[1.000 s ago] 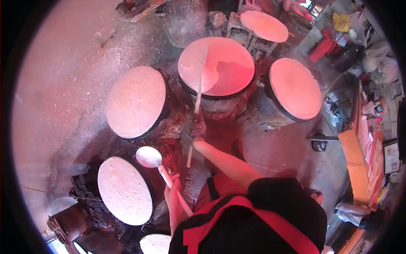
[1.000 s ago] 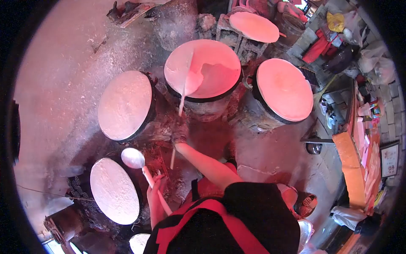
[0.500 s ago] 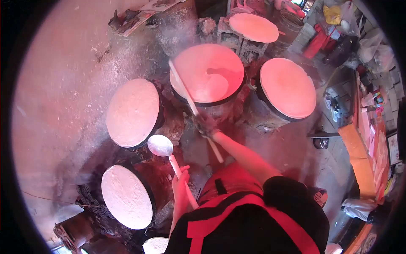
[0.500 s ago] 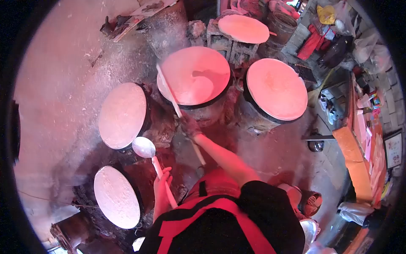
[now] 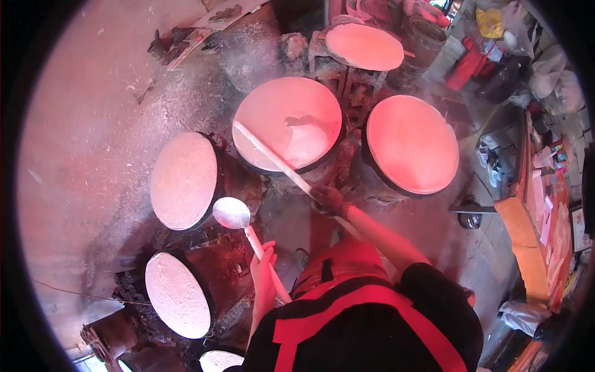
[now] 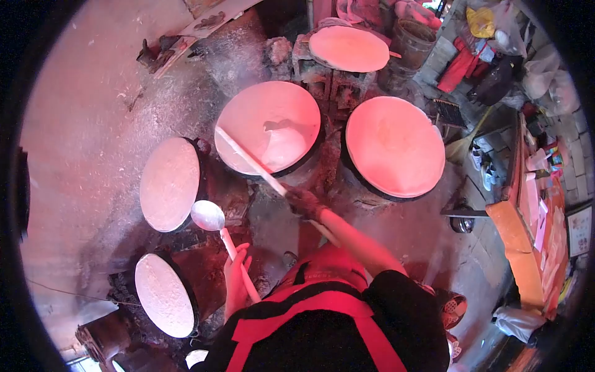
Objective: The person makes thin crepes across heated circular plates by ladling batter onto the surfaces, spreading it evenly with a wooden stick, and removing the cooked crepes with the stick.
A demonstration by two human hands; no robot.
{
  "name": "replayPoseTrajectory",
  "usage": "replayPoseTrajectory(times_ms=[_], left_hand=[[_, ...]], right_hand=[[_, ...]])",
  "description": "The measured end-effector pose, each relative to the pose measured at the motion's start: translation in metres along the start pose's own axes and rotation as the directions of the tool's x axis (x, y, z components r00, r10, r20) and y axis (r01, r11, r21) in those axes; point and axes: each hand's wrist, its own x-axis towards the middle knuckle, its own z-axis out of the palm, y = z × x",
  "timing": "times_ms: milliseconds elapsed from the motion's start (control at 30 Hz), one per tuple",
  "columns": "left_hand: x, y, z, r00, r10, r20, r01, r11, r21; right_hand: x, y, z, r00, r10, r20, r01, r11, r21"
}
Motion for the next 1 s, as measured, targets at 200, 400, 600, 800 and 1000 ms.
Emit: replayPoseTrajectory(times_ms=[200,400,600,800,1000], left_hand=[[0.001,-0.007,0.044,0.999,0.013,-0.034,-0.012,0.999,0.049],[-0.009,-0.006,0.074,0.997,-0.025,-0.072,0.027,1.0,0.014],[-0.006,0.024,0.073,0.999,-0.035,0.011,0.035,0.999,0.009],[-0.012,0.11,0.063,0.933,0.138,0.331,-0.034,0.953,-0.301],[0.079,0.123,0.064,0.935,-0.128,0.331,0.194,0.966,-0.174]], right_hand=[[0.003,0.009,-0.125,0.816,0.573,0.073,-0.546,0.725,0.419],[0.104,0.048,-0.123,0.948,0.299,-0.108,-0.27,0.936,0.225],[0.069,-0.022,-0.082,0.985,-0.026,-0.172,-0.023,0.96,-0.279],[0.039,-0.05,-0.05,0.899,0.261,-0.352,-0.191,0.956,0.222],[0.045,-0.034,-0.052,0.891,0.422,-0.171,-0.237,0.751,0.617]])
